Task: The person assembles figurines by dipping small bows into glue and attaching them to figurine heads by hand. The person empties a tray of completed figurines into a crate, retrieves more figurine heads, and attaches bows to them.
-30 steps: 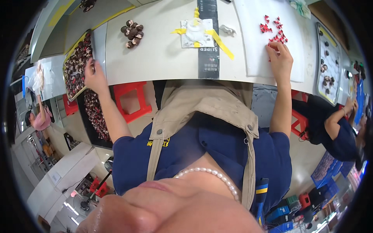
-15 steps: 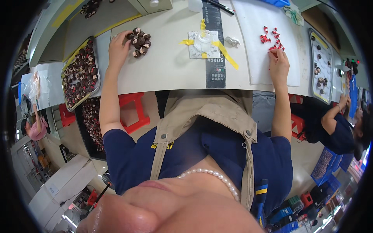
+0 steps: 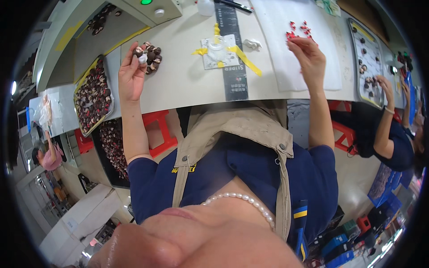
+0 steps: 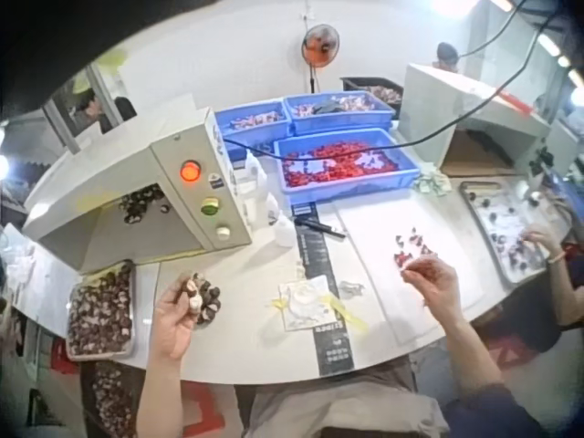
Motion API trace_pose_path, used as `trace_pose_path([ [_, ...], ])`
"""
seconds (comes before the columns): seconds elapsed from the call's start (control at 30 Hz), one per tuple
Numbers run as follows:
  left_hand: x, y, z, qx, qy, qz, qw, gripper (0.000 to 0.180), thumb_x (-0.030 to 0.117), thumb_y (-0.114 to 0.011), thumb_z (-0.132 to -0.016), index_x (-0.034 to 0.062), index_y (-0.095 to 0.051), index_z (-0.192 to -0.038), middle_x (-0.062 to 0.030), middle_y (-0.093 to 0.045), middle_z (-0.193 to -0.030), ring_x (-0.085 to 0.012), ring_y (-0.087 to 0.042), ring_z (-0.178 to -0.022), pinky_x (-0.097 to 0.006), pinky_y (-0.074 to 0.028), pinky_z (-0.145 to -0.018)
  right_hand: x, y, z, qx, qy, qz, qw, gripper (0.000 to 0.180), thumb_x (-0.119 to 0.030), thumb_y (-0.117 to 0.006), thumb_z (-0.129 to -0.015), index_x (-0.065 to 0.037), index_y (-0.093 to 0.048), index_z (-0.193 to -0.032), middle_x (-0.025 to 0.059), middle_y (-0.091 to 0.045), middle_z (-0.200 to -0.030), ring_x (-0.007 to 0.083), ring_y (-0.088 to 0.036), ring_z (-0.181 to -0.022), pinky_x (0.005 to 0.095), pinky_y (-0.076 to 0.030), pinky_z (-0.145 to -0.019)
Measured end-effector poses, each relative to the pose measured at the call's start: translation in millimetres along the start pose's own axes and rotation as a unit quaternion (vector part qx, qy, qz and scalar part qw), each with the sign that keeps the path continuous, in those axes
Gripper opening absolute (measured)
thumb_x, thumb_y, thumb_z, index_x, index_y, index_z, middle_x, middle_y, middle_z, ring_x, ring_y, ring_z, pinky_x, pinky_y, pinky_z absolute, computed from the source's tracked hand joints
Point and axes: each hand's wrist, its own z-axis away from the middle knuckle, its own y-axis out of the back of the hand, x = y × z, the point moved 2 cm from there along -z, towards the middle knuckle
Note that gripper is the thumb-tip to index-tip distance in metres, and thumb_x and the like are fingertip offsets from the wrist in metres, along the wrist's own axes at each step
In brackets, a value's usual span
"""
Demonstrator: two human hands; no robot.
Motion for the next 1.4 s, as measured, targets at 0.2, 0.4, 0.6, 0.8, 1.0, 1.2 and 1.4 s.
trace_pose_path([
  [0.2,-54,-37,20,-0.063,0.072,0.012,0.995,0.028,0.008,-0.048,-0.091,0.0034,-0.046,-0.118,-0.013,-0.056,-0.115,-0.0161,-0.056,-0.102,-0.026,-0.051,-0.08,6,-48,2,-0.138,-0.016,-0.027,0.99,0.009,-0.001,-0.056,-0.086,0.002,-0.057,-0.094,0.0087,-0.063,-0.088,0.0139,-0.062,-0.084,0.0248,-0.049,-0.078],
  [0.4,-106,-64,50,-0.099,0.158,0.097,0.978,0.028,0.007,-0.051,-0.09,0.0029,-0.048,-0.118,-0.0121,-0.057,-0.113,-0.0093,-0.058,-0.087,-0.019,-0.047,-0.067,-24,-109,-18,-0.198,0.083,0.168,0.962,0.008,-0.008,-0.06,-0.084,-0.002,-0.06,-0.089,0.004,-0.058,-0.086,0.0109,-0.055,-0.078,0.0249,-0.044,-0.071],
  [0.6,-115,-55,63,-0.102,0.253,0.141,0.952,0.027,0.01,-0.051,-0.091,0.0037,-0.047,-0.117,-0.0124,-0.059,-0.11,-0.0089,-0.059,-0.084,-0.019,-0.049,-0.068,-11,-148,-29,-0.197,0.177,0.249,0.932,0.011,-0.011,-0.063,-0.082,-0.002,-0.059,-0.088,0.0058,-0.056,-0.082,0.0161,-0.055,-0.078,0.0277,-0.045,-0.071],
  [0.8,-113,-37,57,-0.089,0.209,0.147,0.963,0.029,0.009,-0.051,-0.091,0.0012,-0.049,-0.119,-0.0143,-0.059,-0.11,-0.0112,-0.059,-0.089,-0.019,-0.048,-0.07,-11,-167,-38,-0.187,0.247,0.31,0.899,0.009,-0.01,-0.063,-0.08,-0.003,-0.057,-0.084,0.0049,-0.054,-0.08,0.0204,-0.052,-0.076,0.0314,-0.043,-0.068],
  [1.0,-118,-38,52,-0.078,0.201,0.123,0.969,0.032,0.007,-0.054,-0.089,0.0008,-0.049,-0.12,-0.0126,-0.06,-0.109,-0.0091,-0.058,-0.091,-0.017,-0.049,-0.07,-17,-173,-32,-0.187,0.34,0.375,0.842,0.007,-0.006,-0.061,-0.078,-0.008,-0.057,-0.084,0.0017,-0.053,-0.082,0.0204,-0.049,-0.081,0.0323,-0.039,-0.073],
  [1.2,-124,-57,39,-0.053,0.204,0.124,0.97,0.033,0.007,-0.054,-0.089,0.001,-0.049,-0.121,-0.0136,-0.058,-0.112,-0.0064,-0.057,-0.087,-0.018,-0.049,-0.073,-15,-162,-34,-0.209,0.356,0.4,0.818,0.008,-0.007,-0.059,-0.078,-0.011,-0.055,-0.084,-0.0008,-0.052,-0.085,0.0189,-0.048,-0.086,0.0327,-0.036,-0.075],
  [1.4,-130,-81,27,-0.042,0.187,0.161,0.968,0.031,0.008,-0.054,-0.09,0.0032,-0.05,-0.12,-0.0092,-0.059,-0.111,-0.0071,-0.057,-0.092,-0.018,-0.05,-0.074,-24,-143,-42,-0.135,0.389,0.298,0.861,0.006,-0.012,-0.062,-0.079,-0.009,-0.056,-0.08,0.0014,-0.053,-0.081,0.0201,-0.051,-0.081,0.0326,-0.039,-0.072],
])
